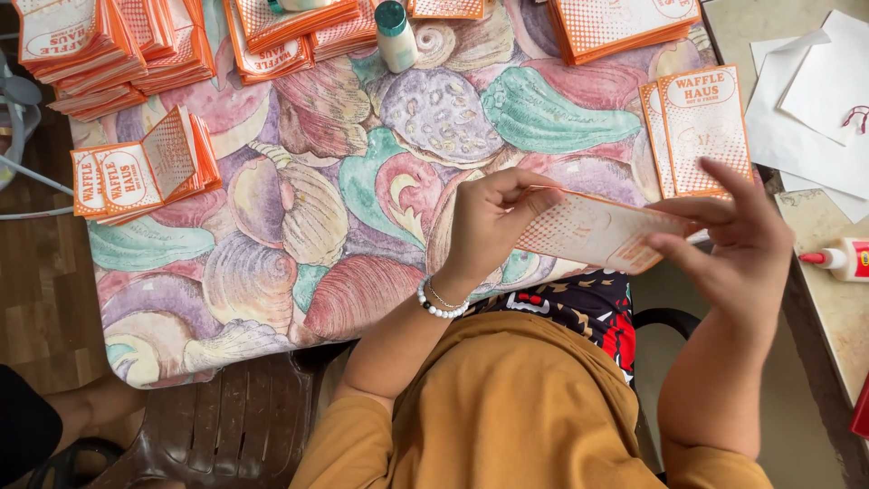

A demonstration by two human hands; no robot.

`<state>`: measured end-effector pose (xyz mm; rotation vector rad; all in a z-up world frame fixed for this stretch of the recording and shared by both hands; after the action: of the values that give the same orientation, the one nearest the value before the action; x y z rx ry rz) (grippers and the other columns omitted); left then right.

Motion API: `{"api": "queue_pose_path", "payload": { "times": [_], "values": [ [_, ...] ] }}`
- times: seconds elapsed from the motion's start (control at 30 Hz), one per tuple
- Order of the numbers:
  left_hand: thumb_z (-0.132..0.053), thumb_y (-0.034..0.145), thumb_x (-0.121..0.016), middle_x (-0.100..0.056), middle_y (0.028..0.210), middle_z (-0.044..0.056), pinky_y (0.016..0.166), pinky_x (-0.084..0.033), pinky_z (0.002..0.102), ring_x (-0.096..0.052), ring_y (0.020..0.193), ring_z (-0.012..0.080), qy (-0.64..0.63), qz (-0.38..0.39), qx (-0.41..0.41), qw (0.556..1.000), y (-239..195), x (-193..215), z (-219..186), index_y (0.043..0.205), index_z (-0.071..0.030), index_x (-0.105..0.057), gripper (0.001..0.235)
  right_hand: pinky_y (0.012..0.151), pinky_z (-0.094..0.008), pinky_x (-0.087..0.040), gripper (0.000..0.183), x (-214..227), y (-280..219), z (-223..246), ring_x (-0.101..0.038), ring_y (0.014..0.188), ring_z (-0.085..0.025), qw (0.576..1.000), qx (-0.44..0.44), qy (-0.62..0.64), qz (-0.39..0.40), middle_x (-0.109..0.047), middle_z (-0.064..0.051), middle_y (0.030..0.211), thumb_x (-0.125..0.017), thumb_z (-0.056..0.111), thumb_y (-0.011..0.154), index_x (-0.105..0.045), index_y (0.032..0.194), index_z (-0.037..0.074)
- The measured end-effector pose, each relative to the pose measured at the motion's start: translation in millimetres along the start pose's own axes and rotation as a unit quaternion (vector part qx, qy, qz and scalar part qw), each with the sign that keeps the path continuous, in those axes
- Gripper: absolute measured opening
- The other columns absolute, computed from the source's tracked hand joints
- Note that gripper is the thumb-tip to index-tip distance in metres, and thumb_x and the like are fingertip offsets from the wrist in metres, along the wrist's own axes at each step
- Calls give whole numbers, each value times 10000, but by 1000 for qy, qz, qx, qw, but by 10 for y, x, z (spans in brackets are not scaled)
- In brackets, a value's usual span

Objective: A person is manually assembling paper bags by applying glue to the edges of pre-printed paper templates and folding them into shape.

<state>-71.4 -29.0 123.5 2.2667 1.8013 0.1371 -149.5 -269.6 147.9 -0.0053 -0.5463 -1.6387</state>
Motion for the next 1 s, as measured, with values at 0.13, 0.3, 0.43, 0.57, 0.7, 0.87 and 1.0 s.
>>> {"api": "queue_pose_path", "payload": {
  "times": [0.13, 0.3, 0.43, 0.57, 0.7, 0.87, 1.0],
  "values": [
    [-171, 924, -771, -757, 877, 13, 655, -493, 162, -657, 770, 32, -59, -53, -4, 997, -60, 53, 84, 970, -82, -748, 103, 839, -339, -598, 828, 11, -77, -444, -702, 1072, -369, 976, 29, 144, -159, -558, -158, 1532, -789, 82, 830, -420, 1559, -60],
    [-194, 918, -781, -743, 824, -11, 545, -376, 164, -516, 655, -2, -88, -47, 7, 995, -92, 93, -9, 973, -90, -759, 119, 1095, -256, -491, 582, 94, -74, -368, -658, 869, -131, 961, 11, 109, -253, -598, -20, 768, -876, -26, 883, -590, 1386, 37],
    [-180, 924, -779, -761, 866, -4, 591, -412, 149, -567, 709, -8, -67, -37, 2, 997, -103, 124, -33, 1003, -81, -771, 127, 1301, -410, -465, 578, 70, -76, -207, -698, 944, -287, 969, 45, 96, -222, -660, -257, 1002, -787, -117, 921, -507, 1415, -7],
    [-189, 929, -772, -761, 854, 0, 558, -386, 152, -531, 672, -6, -56, -34, 7, 998, -112, 132, -35, 1017, -70, -771, 148, 1350, -472, -390, 584, 106, -114, -158, -680, 976, -295, 969, 77, 82, -220, -645, -284, 1040, -764, -132, 944, -473, 1430, 6],
    [-170, 932, -764, -782, 930, 40, 690, -521, 152, -692, 810, 47, -45, -29, -7, 999, -111, 129, -63, 1015, -66, -769, 133, 1361, -510, -386, 552, 126, -117, -91, -682, 962, -296, 969, 80, 70, -222, -641, -277, 1007, -755, -147, 961, -469, 1410, 1],
    [-168, 923, -769, -779, 931, 54, 729, -563, 171, -719, 833, 85, -56, -38, -14, 998, -111, 139, -89, 1007, -60, -765, 137, 1300, -489, -433, 564, 134, -116, -91, -682, 963, -312, 970, 86, 72, -218, -640, -299, 1017, -761, -156, 956, -469, 1419, -20],
    [-173, 922, -772, -778, 945, 53, 758, -584, 183, -731, 860, 103, -57, -38, -26, 997, -114, 152, -83, 1011, -82, -760, 128, 1093, -403, -555, 582, 155, -146, -170, -703, 964, -341, 969, 67, 81, -224, -655, -329, 1036, -776, -172, 951, -473, 1433, -54]
  ]
}}
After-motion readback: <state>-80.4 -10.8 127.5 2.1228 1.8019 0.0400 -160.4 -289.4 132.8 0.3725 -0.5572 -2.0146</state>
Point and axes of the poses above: each hand's wrist, its own y-axis towards the middle knuckle, its own x-axis out of the back of the hand, z = x × y, the point moved 6 cm from there along y, towards the middle knuckle
